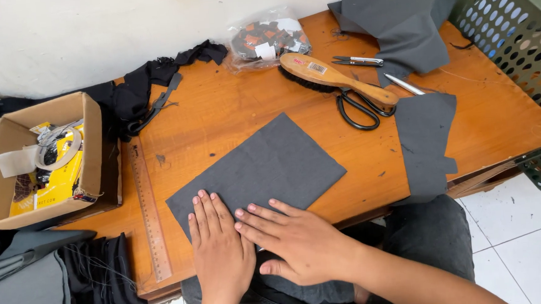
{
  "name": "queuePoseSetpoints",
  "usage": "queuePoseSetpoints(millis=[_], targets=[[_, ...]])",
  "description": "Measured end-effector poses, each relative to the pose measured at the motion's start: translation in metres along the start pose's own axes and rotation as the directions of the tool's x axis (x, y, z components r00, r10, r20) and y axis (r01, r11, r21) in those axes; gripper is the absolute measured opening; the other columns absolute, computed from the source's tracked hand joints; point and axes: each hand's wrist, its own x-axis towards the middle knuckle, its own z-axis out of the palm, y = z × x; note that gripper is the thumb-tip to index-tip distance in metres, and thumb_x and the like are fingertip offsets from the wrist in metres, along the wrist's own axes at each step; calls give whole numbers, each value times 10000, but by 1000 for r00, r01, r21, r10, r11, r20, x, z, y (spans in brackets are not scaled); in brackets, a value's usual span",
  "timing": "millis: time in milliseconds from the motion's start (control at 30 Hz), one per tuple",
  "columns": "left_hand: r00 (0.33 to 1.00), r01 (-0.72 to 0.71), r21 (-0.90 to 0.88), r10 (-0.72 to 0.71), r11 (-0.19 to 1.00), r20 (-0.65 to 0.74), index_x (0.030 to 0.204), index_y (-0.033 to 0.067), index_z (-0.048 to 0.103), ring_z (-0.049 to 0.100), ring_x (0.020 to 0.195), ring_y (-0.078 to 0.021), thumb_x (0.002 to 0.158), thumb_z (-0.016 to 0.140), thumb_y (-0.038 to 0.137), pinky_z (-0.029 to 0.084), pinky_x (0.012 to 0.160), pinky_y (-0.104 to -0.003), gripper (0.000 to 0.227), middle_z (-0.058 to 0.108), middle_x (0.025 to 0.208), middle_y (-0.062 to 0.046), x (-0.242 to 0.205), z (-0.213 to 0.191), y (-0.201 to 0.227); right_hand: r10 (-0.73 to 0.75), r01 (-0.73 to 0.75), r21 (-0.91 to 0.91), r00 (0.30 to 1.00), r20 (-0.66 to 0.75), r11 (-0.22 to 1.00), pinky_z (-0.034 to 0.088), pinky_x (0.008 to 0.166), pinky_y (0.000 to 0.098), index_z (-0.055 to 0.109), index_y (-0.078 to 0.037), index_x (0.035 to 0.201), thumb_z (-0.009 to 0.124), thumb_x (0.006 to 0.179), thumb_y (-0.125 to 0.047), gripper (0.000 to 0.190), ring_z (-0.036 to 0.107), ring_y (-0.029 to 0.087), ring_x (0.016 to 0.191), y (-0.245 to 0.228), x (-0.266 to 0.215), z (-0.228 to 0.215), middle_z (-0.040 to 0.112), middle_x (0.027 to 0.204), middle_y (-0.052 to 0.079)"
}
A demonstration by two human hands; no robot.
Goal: The person smooths a piece of dark gray fabric on a wooden table, brushes it with a hairbrush, and then folds it into a small square. The folded fabric is placed on a stack of similar folded items on the left side of the table.
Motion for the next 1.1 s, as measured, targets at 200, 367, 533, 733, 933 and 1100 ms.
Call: queuePoseSetpoints(millis=[200,367,533,733,933,1100], targets=[[999,15,13,-15,1000,-48,1305,-79,206,153,1304,-332,857,268,335,134,1054,-420,613,194,1382,-242,1,-2,4,578,-543,-242,810,103,804,62,1000,423,130,-192,1362,95,893,-420,522,52,198,1295,63,-22,-35,78,1426,12],[998,22,32,-20,999,-68,1298,-57,252,185,1296,-330,843,290,338,152,1048,-425,604,224,1377,-231,3,-4,6,528,-635,-448,772,-354,629,220,1011,491,377,-34,1261,218,887,-462,590,263,390,1252,67,-37,-25,337,1311,241],[997,29,22,-28,999,-68,1297,-54,251,171,1299,-333,843,298,334,139,1048,-431,599,216,1378,-233,2,-5,6,270,-310,-226,943,-193,923,142,1025,450,290,-47,1314,234,897,-428,568,173,336,1287,29,17,-17,212,1389,185],[999,22,-58,-25,998,-39,1291,-97,221,186,1279,-378,862,286,300,128,1050,-453,588,243,1345,-270,0,-2,8,7,-25,78,975,223,997,16,1039,427,159,-202,1357,100,882,-432,531,42,251,1315,48,74,6,95,1425,83],[998,43,59,-40,997,-55,1284,-82,248,176,1288,-366,842,303,347,147,1033,-464,618,220,1364,-261,2,-4,7,275,-243,-157,934,230,957,34,1023,433,174,-269,1352,99,872,-415,508,61,235,1307,101,55,-33,106,1425,3],[997,45,54,-41,998,-67,1280,-82,258,186,1285,-360,851,293,352,154,1038,-455,612,233,1359,-257,2,-8,9,517,-570,-289,821,-244,769,173,993,517,387,-77,1264,200,901,-348,489,209,368,1264,145,29,-21,313,1316,241]])
